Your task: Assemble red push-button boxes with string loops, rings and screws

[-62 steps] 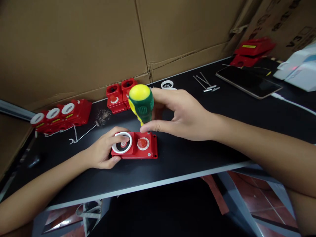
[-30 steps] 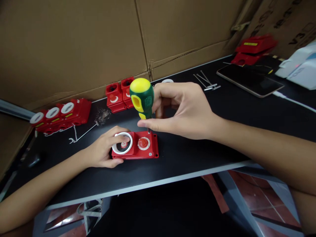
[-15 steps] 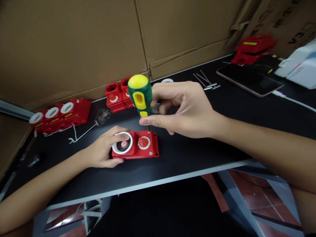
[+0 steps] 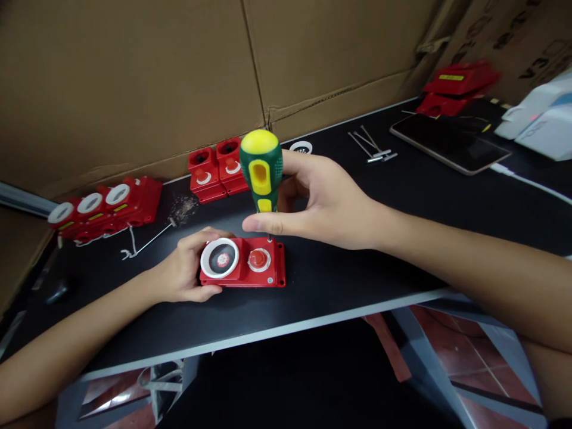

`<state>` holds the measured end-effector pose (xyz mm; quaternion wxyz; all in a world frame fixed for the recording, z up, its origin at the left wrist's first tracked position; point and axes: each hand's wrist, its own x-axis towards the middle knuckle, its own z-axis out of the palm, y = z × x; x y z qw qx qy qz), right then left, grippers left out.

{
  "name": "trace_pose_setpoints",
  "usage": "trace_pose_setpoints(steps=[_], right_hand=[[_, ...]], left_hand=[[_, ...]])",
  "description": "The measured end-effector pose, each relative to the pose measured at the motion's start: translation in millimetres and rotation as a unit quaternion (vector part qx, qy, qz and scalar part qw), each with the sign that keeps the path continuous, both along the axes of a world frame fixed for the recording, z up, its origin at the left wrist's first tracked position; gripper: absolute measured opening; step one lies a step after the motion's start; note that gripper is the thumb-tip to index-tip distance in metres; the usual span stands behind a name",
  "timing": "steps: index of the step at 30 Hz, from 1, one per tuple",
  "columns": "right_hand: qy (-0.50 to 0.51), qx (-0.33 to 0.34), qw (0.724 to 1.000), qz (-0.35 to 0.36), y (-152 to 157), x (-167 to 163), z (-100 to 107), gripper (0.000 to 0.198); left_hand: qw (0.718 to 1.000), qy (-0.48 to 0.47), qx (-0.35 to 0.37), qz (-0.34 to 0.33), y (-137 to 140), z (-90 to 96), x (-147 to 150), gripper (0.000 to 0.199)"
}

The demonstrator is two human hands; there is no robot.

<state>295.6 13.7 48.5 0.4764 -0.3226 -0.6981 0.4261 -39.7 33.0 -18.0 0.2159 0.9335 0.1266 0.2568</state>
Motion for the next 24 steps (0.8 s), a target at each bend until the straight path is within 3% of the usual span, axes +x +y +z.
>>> trace_pose_setpoints(steps=[12,17,24], right_hand=[[0.026,0.014,0.996,-0.085,-13.0,-6.8,3.7,0.046],[0.015,-0.028,0.998,-0.062,-16.4,-4.9,5.5,0.041],[0.032,-0.025,0.999,-0.014,-12.3,-1.8,7.2,0.022]], left_hand=[[1.0,0.001,-0.004,0.004,-0.9,1.1,1.0,0.09],[1.0,-0.001,0.003,0.002,-0.7,1.2,1.4,0.089],[1.0,-0.008,-0.021,0.001,-0.6,1.2,0.6,0.095]])
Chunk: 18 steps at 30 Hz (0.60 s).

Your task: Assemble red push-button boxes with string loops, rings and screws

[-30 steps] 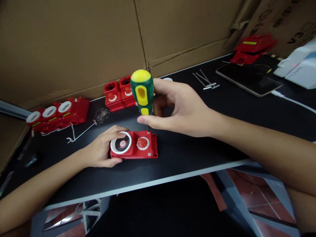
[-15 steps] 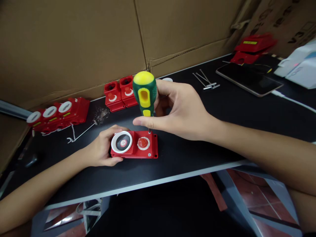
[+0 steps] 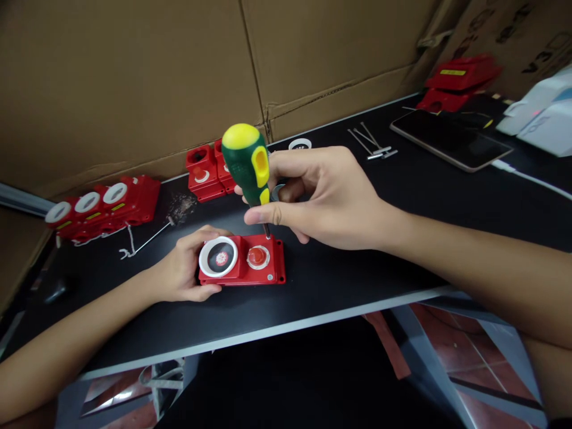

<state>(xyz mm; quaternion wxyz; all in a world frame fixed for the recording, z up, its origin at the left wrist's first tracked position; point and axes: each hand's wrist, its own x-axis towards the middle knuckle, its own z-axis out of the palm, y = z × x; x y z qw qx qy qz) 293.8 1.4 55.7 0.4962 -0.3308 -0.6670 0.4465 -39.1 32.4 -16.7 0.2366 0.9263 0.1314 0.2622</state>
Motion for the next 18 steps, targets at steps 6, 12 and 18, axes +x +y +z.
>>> trace_pose_setpoints(steps=[6,12,18], right_hand=[[0.024,-0.058,0.997,0.035,-1.2,-1.3,4.6,0.034],[0.022,-0.035,0.99,0.135,1.2,0.4,1.9,0.027],[-0.027,0.022,0.999,0.026,1.5,-3.8,-2.0,0.026]], left_hand=[[1.0,0.001,-0.003,0.004,-0.1,0.0,1.8,0.089],[1.0,0.006,0.005,0.004,-1.4,1.4,3.1,0.087],[1.0,0.014,0.015,0.002,-1.1,1.5,0.4,0.089]])
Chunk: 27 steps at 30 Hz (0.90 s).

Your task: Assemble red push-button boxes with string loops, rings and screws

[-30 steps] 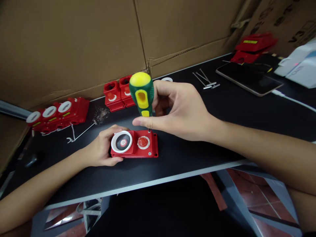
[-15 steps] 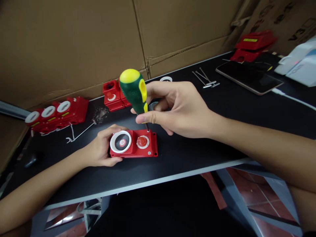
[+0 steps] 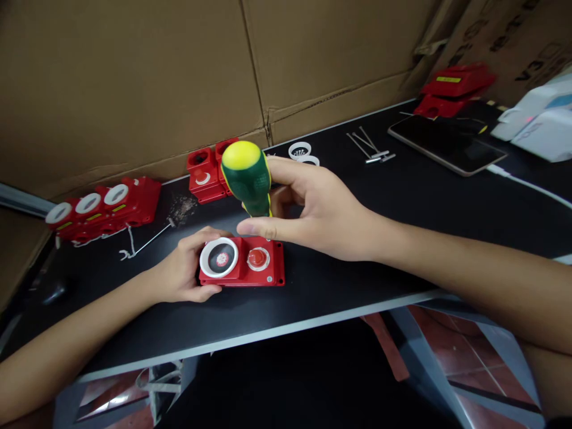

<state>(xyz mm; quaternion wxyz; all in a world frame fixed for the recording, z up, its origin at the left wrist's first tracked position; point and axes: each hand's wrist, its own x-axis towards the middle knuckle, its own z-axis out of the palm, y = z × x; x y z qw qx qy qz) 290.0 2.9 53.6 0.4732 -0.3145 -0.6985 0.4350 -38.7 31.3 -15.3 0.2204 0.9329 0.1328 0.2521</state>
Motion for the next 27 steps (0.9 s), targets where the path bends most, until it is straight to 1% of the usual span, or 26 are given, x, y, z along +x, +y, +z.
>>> trace_pose_setpoints(steps=[2,5,9,14,16,20,23,27], right_hand=[[-0.002,0.006,1.0,-0.024,0.2,-1.3,-0.9,0.03],[0.015,0.0,0.999,-0.036,-1.0,-2.4,-3.1,0.035],[0.045,-0.008,0.997,-0.063,-4.5,-3.4,-4.7,0.037],[0.053,0.018,0.994,-0.091,-7.7,-4.7,-2.0,0.04],[0.052,0.011,0.994,-0.1,-8.9,-4.8,-1.5,0.038],[0.046,-0.018,0.994,-0.098,-10.7,-3.4,-3.1,0.037],[0.043,-0.008,0.995,-0.091,-11.9,-1.8,-5.1,0.037],[0.024,0.016,0.999,-0.04,-13.5,-1.7,-6.9,0.037]], left_hand=[[1.0,-0.002,0.003,0.0,0.6,-0.6,-0.3,0.089],[1.0,-0.005,0.001,0.001,1.1,-1.7,-0.6,0.089],[1.0,-0.007,-0.003,0.003,1.6,-3.5,-1.2,0.093],[1.0,-0.012,-0.002,0.015,1.6,-5.1,-0.8,0.09],[1.0,-0.012,-0.007,0.018,1.3,-5.5,-0.5,0.091],[1.0,-0.02,-0.002,0.015,1.4,-6.7,-0.1,0.094],[1.0,-0.024,0.0,0.013,1.8,-6.4,0.4,0.095],[1.0,-0.021,-0.006,0.01,1.8,-3.8,1.3,0.095]])
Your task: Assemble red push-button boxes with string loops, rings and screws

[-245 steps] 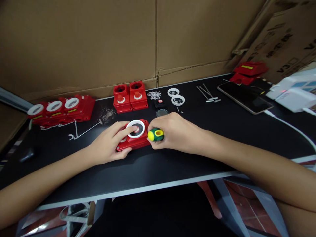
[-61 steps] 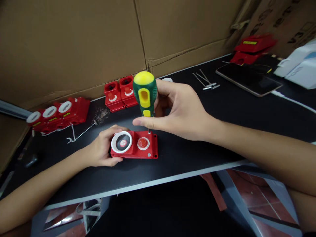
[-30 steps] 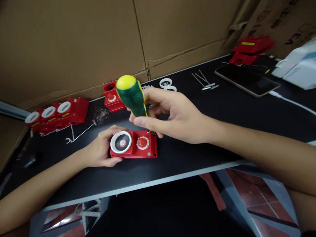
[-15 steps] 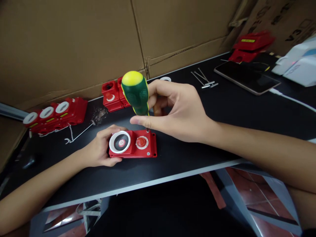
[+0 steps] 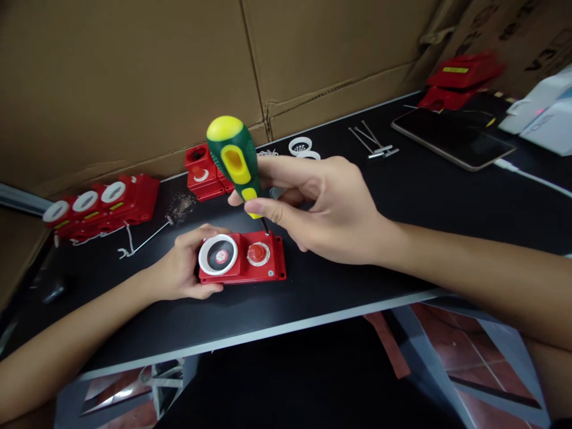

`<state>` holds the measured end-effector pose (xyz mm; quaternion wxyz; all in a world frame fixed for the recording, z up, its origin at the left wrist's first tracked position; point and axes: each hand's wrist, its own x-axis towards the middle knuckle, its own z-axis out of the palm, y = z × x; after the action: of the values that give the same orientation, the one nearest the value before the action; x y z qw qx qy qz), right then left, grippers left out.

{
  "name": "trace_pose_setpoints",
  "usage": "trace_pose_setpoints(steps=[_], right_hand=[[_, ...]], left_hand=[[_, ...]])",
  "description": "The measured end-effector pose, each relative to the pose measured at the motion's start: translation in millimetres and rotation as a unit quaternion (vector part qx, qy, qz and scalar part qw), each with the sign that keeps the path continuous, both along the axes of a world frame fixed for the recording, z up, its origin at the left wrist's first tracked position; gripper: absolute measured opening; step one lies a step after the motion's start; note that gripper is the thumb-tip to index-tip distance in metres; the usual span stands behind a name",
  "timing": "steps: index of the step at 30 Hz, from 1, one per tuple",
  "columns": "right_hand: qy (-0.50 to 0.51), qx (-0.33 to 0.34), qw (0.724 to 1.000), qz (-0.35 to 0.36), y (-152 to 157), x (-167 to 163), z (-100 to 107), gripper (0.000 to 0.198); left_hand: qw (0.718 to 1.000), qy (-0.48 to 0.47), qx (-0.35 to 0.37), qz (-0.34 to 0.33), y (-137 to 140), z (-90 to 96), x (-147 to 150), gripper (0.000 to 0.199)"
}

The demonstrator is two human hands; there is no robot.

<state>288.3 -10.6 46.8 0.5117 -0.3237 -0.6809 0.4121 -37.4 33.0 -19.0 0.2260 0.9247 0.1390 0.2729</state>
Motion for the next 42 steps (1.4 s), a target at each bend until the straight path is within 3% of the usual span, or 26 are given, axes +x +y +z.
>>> trace_pose_setpoints(steps=[4,7,13,21,25,42], right_hand=[[-0.008,0.046,0.998,0.031,2.6,-0.9,1.2,0.026],[-0.019,0.058,0.998,0.0,9.3,0.9,2.1,0.014],[-0.044,0.05,0.998,-0.019,21.1,4.6,-2.5,0.035],[-0.036,0.097,0.991,-0.085,11.3,1.5,-1.8,0.039],[-0.03,0.077,0.995,-0.057,10.3,4.2,4.2,0.025],[-0.072,0.067,0.994,0.052,12.1,10.9,3.5,0.018]], left_hand=[[1.0,0.01,0.007,-0.001,-0.3,1.4,0.1,0.095],[1.0,0.014,0.005,0.001,-0.4,1.0,-0.4,0.094],[1.0,0.008,0.001,0.005,-0.7,0.7,-0.8,0.093],[1.0,0.012,-0.01,0.006,-0.4,3.2,-0.9,0.091],[1.0,0.016,-0.014,0.01,-0.8,4.0,0.3,0.09],[1.0,0.019,-0.019,0.007,-1.1,4.4,0.1,0.09]])
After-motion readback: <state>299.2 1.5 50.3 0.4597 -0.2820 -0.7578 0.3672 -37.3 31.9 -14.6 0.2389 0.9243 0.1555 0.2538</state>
